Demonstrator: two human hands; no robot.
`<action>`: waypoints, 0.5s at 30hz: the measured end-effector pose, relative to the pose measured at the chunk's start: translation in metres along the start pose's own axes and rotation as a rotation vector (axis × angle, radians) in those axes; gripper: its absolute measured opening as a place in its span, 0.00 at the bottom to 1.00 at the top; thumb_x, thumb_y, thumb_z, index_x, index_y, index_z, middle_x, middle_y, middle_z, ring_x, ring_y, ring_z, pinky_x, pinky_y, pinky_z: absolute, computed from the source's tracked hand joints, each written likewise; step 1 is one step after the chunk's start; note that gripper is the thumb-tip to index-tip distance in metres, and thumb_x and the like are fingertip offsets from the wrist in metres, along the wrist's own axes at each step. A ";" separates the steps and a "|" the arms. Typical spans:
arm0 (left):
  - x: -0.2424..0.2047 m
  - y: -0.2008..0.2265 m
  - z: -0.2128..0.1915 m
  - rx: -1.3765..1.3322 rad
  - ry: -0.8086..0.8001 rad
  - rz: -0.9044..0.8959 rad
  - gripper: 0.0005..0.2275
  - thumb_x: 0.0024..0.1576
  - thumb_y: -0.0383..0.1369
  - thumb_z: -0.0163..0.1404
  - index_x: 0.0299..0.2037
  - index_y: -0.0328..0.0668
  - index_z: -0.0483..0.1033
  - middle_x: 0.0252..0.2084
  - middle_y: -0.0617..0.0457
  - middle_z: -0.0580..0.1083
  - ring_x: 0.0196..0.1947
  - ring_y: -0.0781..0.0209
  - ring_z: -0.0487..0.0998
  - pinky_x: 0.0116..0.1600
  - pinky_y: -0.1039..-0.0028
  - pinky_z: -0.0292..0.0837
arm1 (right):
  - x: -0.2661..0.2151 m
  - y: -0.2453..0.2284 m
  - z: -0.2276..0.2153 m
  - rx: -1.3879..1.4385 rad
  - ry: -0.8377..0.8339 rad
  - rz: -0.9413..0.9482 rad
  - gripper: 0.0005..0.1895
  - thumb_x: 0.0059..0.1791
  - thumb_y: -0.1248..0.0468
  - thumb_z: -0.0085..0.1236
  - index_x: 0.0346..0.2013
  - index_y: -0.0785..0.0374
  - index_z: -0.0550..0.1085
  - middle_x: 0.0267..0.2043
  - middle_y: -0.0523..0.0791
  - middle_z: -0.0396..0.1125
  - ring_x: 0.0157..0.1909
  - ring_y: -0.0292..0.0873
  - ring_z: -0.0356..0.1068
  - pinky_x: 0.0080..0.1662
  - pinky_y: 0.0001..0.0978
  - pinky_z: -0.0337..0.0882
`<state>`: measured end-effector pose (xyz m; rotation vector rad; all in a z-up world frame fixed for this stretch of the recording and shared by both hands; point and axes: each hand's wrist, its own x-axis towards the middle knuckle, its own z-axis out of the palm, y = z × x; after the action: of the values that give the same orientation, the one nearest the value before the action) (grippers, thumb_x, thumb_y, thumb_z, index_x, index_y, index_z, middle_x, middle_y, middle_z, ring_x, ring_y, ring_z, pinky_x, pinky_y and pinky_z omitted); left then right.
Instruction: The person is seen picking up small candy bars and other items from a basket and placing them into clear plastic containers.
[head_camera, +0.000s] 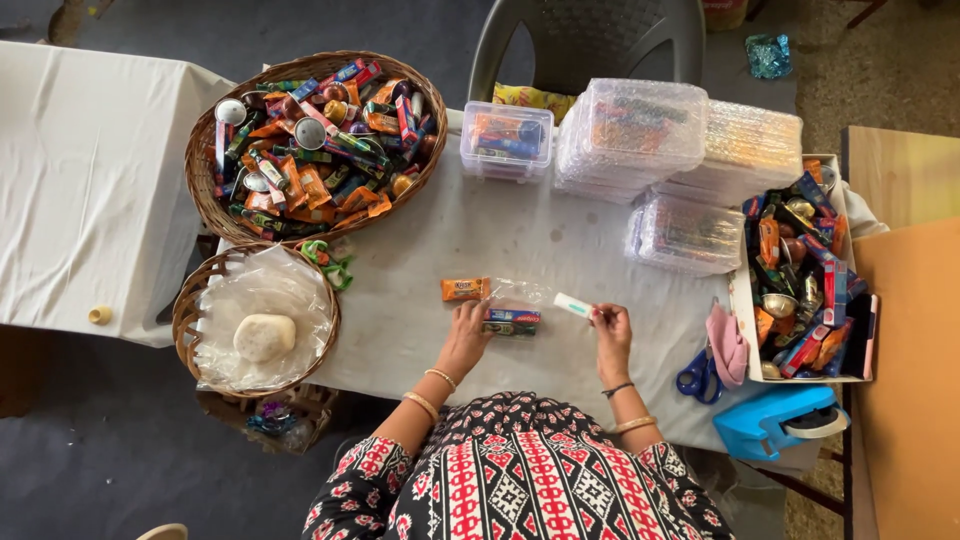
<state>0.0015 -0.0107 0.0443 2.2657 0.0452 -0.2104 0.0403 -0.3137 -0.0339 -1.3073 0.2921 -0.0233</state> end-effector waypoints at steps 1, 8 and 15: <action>-0.001 -0.013 0.007 0.000 0.001 0.000 0.31 0.51 0.26 0.59 0.66 0.45 0.62 0.62 0.42 0.64 0.62 0.39 0.63 0.61 0.57 0.66 | 0.001 0.007 -0.005 0.000 -0.001 0.000 0.09 0.54 0.70 0.55 0.49 0.63 0.68 0.47 0.42 0.69 0.49 0.34 0.69 0.52 0.28 0.72; -0.004 -0.043 0.022 0.072 0.014 0.119 0.34 0.48 0.26 0.62 0.66 0.43 0.61 0.65 0.41 0.63 0.63 0.36 0.61 0.67 0.55 0.60 | 0.005 0.041 0.003 -0.021 -0.040 0.081 0.04 0.55 0.68 0.57 0.44 0.64 0.73 0.43 0.40 0.69 0.43 0.33 0.66 0.49 0.26 0.69; -0.002 -0.040 0.019 0.107 0.000 0.141 0.34 0.47 0.26 0.62 0.66 0.40 0.60 0.64 0.42 0.64 0.63 0.37 0.61 0.68 0.55 0.59 | 0.007 0.027 0.044 -0.158 -0.160 0.147 0.08 0.54 0.65 0.54 0.47 0.63 0.75 0.44 0.39 0.71 0.46 0.32 0.68 0.51 0.26 0.71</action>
<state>-0.0068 0.0014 0.0021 2.3641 -0.1289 -0.1407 0.0529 -0.2663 -0.0512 -1.4324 0.2561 0.2321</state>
